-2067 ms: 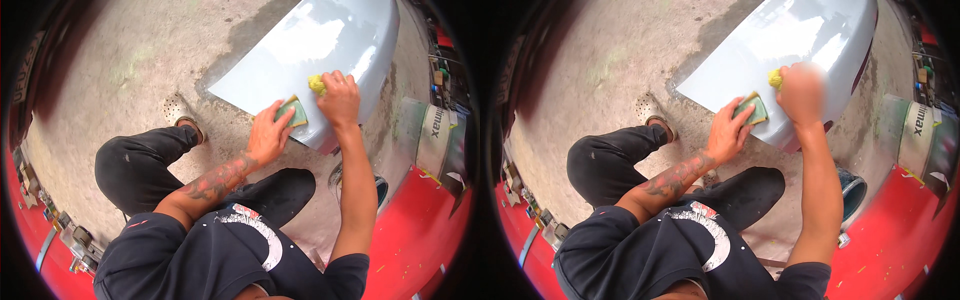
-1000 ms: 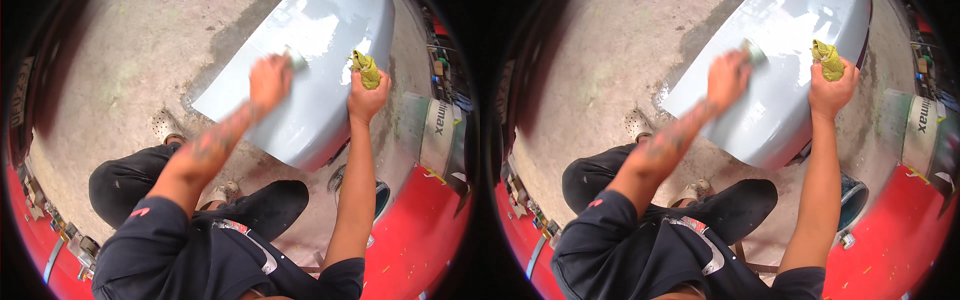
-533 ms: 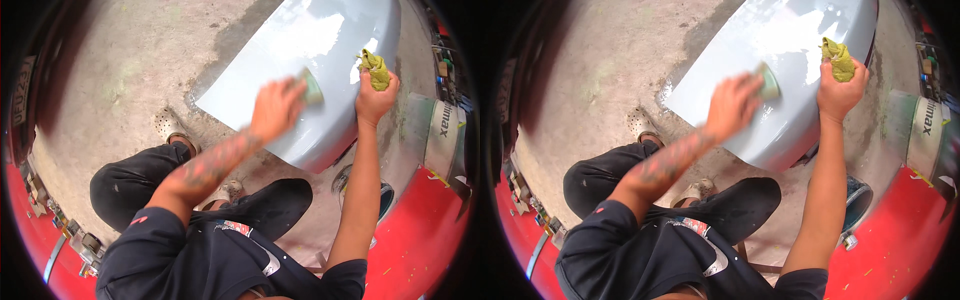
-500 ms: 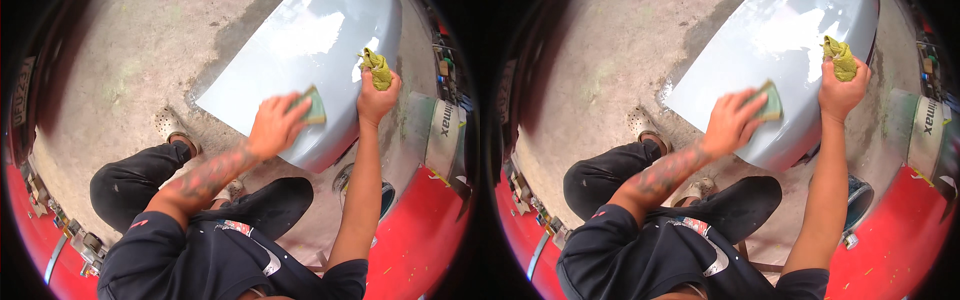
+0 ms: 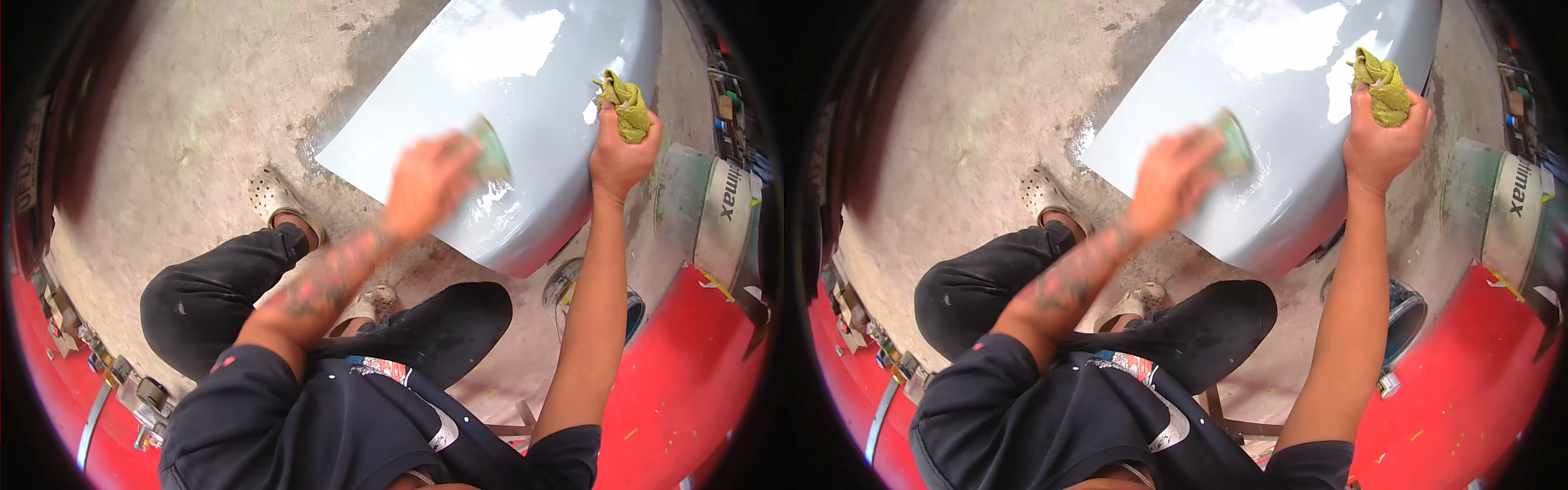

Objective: Sanding a car bumper part with a sanding block and water.

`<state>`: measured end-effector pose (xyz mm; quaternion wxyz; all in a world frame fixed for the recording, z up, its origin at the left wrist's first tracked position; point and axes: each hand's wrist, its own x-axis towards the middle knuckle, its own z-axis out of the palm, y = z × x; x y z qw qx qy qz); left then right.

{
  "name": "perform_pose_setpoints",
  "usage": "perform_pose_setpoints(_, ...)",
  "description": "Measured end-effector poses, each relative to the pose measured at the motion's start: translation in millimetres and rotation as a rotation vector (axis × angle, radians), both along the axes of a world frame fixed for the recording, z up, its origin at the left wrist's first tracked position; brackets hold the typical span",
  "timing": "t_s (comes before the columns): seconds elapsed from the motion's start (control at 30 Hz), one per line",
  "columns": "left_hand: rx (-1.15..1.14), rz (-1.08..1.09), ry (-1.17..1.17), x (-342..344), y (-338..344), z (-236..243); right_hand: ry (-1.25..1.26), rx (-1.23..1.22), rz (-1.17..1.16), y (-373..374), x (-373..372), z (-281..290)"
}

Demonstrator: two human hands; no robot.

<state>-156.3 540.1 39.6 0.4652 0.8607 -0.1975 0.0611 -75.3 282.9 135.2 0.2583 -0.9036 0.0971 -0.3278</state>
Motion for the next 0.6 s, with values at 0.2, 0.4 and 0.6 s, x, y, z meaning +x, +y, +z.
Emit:
perform_pose_setpoints(0.2, 0.101, 0.285, 0.51, 67, 28, -34, 0.007, -0.047, -0.002, 13, 4, -8)
perform_pose_setpoints(0.4, 0.053, 0.014, 0.087, -13, 45, -19, -0.008, -0.042, -0.004, 0, 4, -2)
perform_pose_setpoints(0.6, 0.127, 0.144, 0.337, 3, 51, -32, 0.009, -0.046, -0.013, 3, 8, -10)
